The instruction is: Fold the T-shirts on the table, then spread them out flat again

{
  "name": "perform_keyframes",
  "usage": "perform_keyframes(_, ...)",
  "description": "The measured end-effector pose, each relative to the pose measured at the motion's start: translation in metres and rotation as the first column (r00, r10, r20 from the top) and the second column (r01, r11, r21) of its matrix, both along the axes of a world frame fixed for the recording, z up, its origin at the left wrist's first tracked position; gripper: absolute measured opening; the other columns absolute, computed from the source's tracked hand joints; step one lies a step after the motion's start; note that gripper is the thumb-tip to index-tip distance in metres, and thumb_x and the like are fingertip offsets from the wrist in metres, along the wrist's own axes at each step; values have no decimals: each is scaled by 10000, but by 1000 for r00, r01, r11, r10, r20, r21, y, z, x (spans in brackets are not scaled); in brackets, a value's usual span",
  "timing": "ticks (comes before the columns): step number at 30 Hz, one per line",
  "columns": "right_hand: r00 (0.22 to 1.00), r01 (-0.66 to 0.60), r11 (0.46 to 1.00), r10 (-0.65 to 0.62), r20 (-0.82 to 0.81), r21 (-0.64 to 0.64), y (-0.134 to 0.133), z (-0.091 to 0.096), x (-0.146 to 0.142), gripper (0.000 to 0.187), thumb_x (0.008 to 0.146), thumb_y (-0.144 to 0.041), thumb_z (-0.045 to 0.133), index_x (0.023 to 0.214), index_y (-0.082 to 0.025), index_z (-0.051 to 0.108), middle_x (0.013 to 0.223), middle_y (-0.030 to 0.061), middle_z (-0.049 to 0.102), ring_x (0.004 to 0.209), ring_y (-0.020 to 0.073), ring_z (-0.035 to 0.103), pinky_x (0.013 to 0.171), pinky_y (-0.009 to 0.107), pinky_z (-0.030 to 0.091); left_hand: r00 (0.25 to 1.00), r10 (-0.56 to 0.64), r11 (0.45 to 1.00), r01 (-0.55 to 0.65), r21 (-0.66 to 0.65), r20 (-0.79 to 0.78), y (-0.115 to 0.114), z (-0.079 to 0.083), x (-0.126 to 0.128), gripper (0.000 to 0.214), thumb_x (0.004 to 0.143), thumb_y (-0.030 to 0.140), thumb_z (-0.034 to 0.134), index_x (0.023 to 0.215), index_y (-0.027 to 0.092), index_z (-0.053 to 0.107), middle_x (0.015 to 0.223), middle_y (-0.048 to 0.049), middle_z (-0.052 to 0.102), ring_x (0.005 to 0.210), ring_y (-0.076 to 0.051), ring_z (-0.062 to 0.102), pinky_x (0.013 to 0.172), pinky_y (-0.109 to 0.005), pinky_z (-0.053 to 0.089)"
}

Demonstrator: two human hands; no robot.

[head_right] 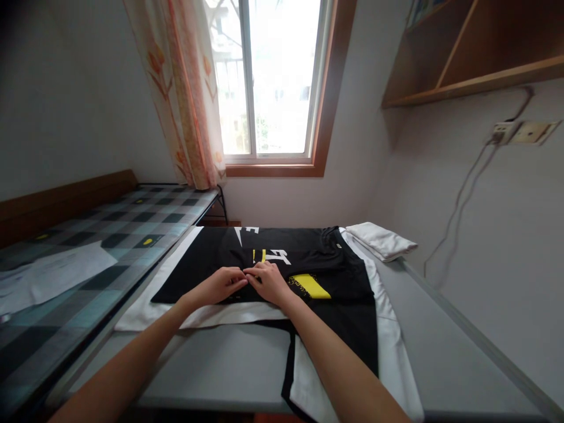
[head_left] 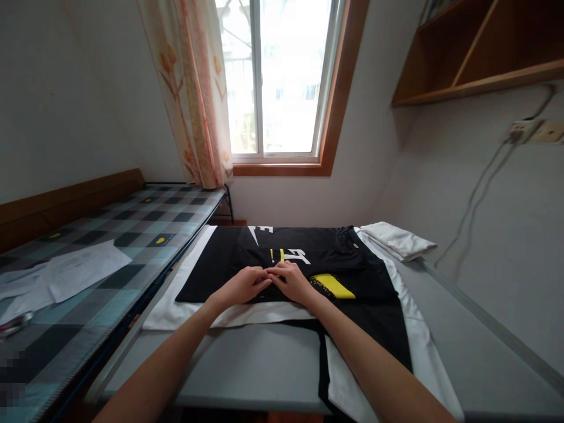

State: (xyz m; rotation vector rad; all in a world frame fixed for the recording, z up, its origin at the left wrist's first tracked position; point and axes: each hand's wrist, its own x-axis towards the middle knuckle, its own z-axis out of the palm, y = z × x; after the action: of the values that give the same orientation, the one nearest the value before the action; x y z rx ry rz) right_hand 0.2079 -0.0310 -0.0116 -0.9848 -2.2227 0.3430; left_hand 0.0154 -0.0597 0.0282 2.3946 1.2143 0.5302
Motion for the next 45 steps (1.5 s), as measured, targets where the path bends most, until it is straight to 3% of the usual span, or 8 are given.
perform_keyframes(3, 998, 3, 1000, -4, 67, 23, 2, -6, 0, 163, 872, -253, 628, 976, -258, 753, 918, 43, 703, 917, 191, 613, 852, 360, 423, 989, 145, 978, -146, 150, 24, 14, -3, -14, 270, 942, 322, 461, 908, 191, 695, 966, -59, 683, 905, -179, 624, 825, -283, 471)
perform_keyframes(6, 999, 9, 1000, -9, 47, 9, 4, -9, -1, 169, 842, -201, 650, 961, -251, 759, 914, 42, 706, 900, 186, 620, 851, 352, 432, 915, 398, 858, -396, 327, 65, 34, -15, -34, 285, 936, 259, 449, 1129, 214, 653, 1246, -84, 621, 1229, -222, 511, 1042, -370, 386)
perform_keyframes(10, 1000, 17, 1000, -17, 1, 6, 5, -9, -1, 176, 838, -152, 631, 915, -235, 765, 897, 39, 711, 879, 184, 626, 844, 354, 435, 843, 537, 817, -529, 228, 31, 59, -37, -55, 383, 958, 276, 399, 1307, 208, 540, 1371, -73, 556, 1286, -200, 481, 1061, -363, 384)
perform_keyframes(23, 989, 144, 989, -143, 30, -44, 3, 2, -4, 211, 905, -284, 566, 1027, -217, 724, 933, 56, 692, 911, 187, 610, 854, 332, 419, 789, 556, 818, -462, 342, -263, 40, -46, -30, 457, 961, 293, 336, 1371, 187, 506, 1483, -91, 443, 1398, -276, 327, 1109, -460, 280)
perform_keyframes(28, 856, 488, 866, -449, 257, -110, 19, 18, -24, 396, 933, -458, 466, 917, -161, 727, 1013, 134, 681, 993, 258, 597, 876, 384, 403, 771, 557, 819, -448, 359, -309, 39, -52, -23, 548, 968, 440, 329, 1408, 144, 467, 1504, -101, 409, 1407, -306, 306, 1107, -461, 312)
perform_keyframes(33, 746, 637, 745, -529, 405, -199, 36, 25, -49, 453, 890, -533, 494, 1018, -155, 707, 1139, 168, 664, 1110, 331, 562, 929, 456, 352, 767, 552, 824, -444, 351, -326, 40, -53, -25, 560, 964, 456, 334, 1419, 153, 457, 1506, -92, 407, 1410, -306, 306, 1114, -471, 313)
perform_keyframes(39, 743, 660, 703, -561, 365, -265, 41, 21, -54, 333, 921, -381, 437, 1012, -185, 691, 1105, 121, 690, 1090, 309, 572, 916, 449, 347, 763, 559, 822, -456, 342, -326, 37, -49, -23, 569, 967, 456, 325, 1416, 134, 459, 1502, -102, 410, 1410, -303, 307, 1121, -462, 304)
perform_keyframes(45, 705, 690, 716, -632, 322, -104, 33, 12, -52, 291, 912, -311, 455, 1004, -157, 684, 1090, 160, 665, 1068, 300, 555, 903, 427, 354, 747, 588, 799, -478, 366, -309, 35, -49, -22, 555, 962, 453, 335, 1408, 151, 471, 1507, -123, 396, 1415, -319, 296, 1122, -517, 272)
